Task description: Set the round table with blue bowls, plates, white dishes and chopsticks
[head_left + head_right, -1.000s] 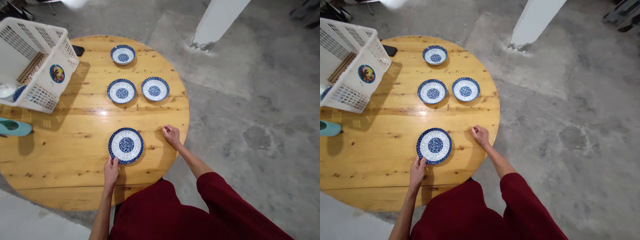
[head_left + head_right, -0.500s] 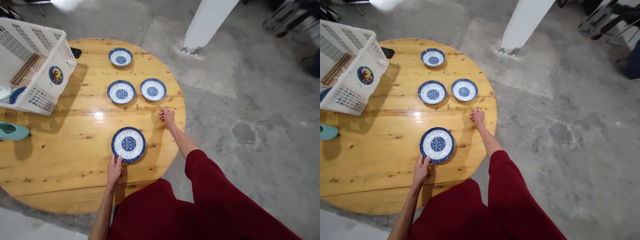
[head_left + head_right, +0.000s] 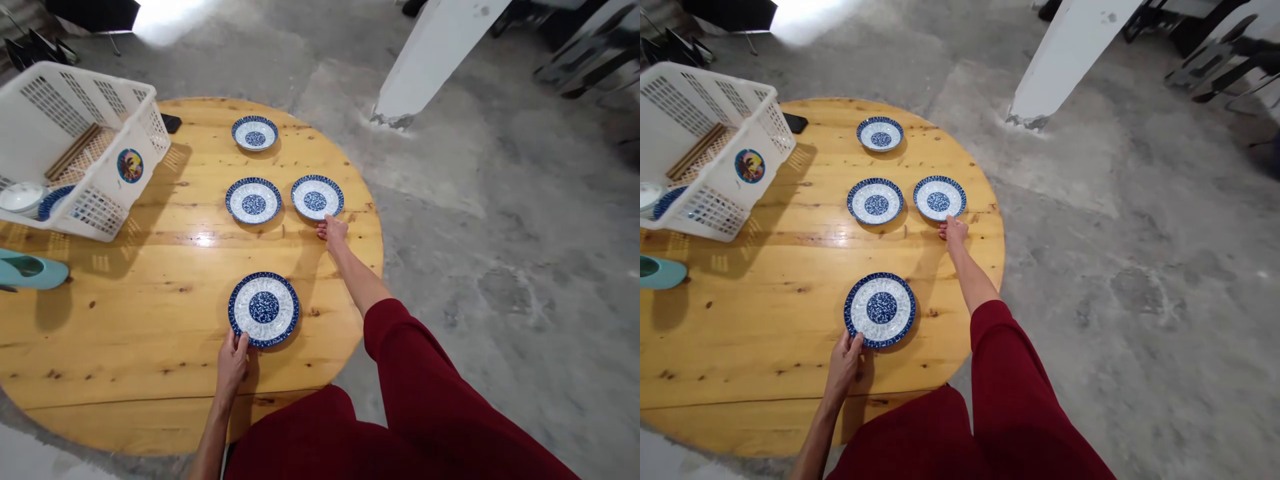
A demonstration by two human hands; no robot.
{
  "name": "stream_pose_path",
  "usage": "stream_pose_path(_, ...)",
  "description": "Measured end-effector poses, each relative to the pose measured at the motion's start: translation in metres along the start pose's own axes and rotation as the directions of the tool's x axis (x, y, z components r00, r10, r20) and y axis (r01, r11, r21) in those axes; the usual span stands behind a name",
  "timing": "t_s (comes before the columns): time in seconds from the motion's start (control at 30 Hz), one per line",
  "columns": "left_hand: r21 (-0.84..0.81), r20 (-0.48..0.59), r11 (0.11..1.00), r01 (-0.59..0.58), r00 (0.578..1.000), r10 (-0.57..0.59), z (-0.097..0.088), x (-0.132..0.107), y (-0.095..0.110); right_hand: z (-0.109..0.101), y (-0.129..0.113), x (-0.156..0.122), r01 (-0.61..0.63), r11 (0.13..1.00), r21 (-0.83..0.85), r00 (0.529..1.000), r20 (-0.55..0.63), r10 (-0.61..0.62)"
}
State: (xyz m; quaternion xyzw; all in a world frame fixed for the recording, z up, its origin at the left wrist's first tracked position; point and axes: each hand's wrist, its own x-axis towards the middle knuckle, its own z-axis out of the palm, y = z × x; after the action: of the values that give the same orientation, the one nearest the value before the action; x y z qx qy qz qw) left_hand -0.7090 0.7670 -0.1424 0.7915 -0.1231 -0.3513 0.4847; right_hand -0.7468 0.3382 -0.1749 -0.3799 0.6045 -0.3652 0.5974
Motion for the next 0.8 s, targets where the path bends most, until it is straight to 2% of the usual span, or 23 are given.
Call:
stream_pose_path(0.27, 0.061, 0.001, 0.998, 0.008, 1.0, -0.008, 0.002, -0.002, 0.005, -0.005, 0.005, 0.011, 0.024, 1.0, -0.012, 0.999, -0.021, -0.024)
stream_pose_path(0.43, 0.028, 0.019, 0.999, 0.027, 0.999, -0.028, 0.006, -0.002, 0.002, -0.006, 0.012, 0.026, 0.022, 1.0, -0.015, 1.0, -0.013, -0.022)
stream_pose_path(0.8, 0.021, 0.023, 1.0, 0.023, 0.999, -0.024, 0.005, -0.001, 0.0, -0.005, 0.009, 0.022, 0.033, 0.999, -0.02, 0.999, -0.03, -0.033)
